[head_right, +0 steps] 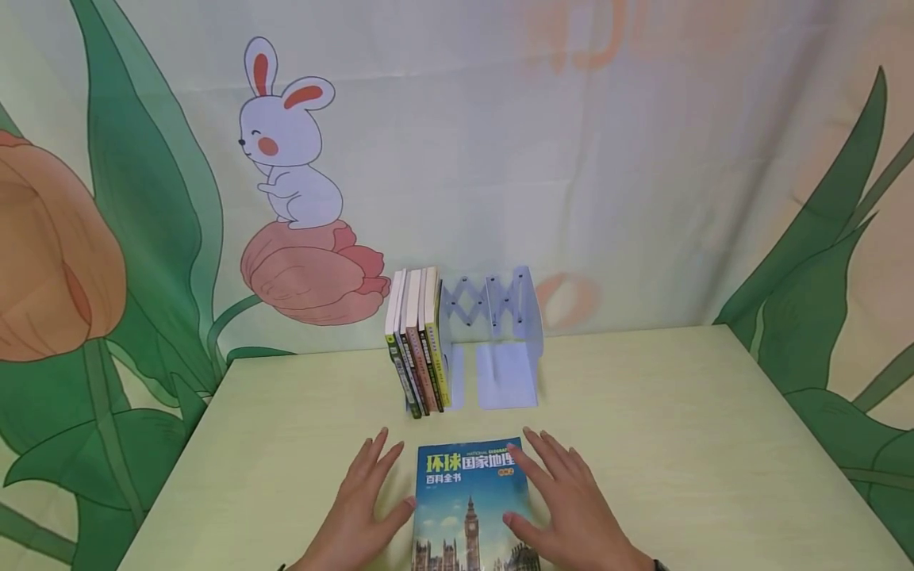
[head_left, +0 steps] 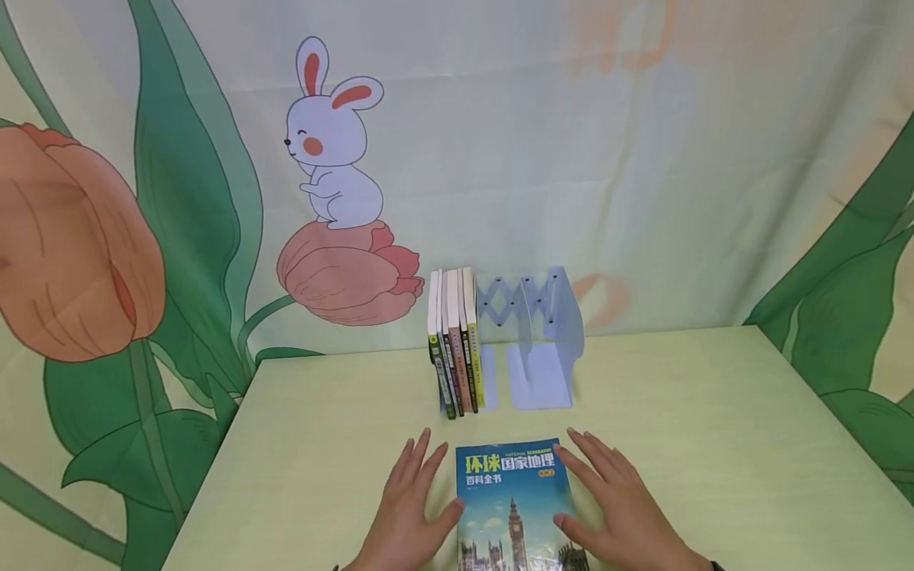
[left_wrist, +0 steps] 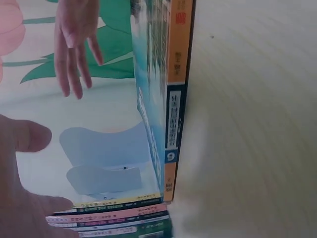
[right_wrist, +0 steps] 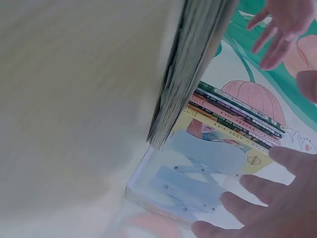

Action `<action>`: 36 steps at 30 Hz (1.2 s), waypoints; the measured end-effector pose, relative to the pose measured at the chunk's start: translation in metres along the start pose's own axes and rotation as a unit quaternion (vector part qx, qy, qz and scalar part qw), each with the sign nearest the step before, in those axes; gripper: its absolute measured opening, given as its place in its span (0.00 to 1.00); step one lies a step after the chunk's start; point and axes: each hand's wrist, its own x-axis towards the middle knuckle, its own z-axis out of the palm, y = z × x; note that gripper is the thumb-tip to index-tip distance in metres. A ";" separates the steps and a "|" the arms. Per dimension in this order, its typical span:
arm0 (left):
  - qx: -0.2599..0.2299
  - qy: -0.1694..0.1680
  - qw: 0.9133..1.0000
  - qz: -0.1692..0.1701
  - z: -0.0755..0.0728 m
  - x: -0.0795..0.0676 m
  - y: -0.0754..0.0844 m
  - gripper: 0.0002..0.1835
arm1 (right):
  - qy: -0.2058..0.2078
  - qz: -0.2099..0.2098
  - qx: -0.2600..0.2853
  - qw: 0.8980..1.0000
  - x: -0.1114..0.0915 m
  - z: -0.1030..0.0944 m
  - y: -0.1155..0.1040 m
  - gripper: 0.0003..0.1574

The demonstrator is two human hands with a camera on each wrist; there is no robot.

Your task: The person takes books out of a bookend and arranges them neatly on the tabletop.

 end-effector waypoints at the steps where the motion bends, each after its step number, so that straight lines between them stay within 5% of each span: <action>1: 0.016 0.002 1.000 0.004 0.000 -0.001 0.001 0.39 | 0.006 -0.008 -0.005 1.000 0.000 0.000 0.000 0.51; 7: 0.087 -0.004 0.996 0.026 0.000 -0.003 0.009 0.46 | 0.002 -0.012 -0.017 1.000 0.003 0.000 0.000 0.55; 14: 0.100 -0.022 0.994 0.033 -0.001 -0.002 0.012 0.49 | 0.017 -0.030 -0.019 0.999 0.004 0.000 -0.001 0.57; 27: 0.095 0.075 0.990 0.067 -0.009 0.015 0.006 0.48 | 0.025 -0.065 -0.023 0.997 0.010 -0.007 -0.003 0.58; 36: 0.081 0.109 0.989 0.059 -0.027 0.036 0.005 0.48 | 0.038 -0.073 -0.030 0.996 0.009 -0.008 -0.003 0.58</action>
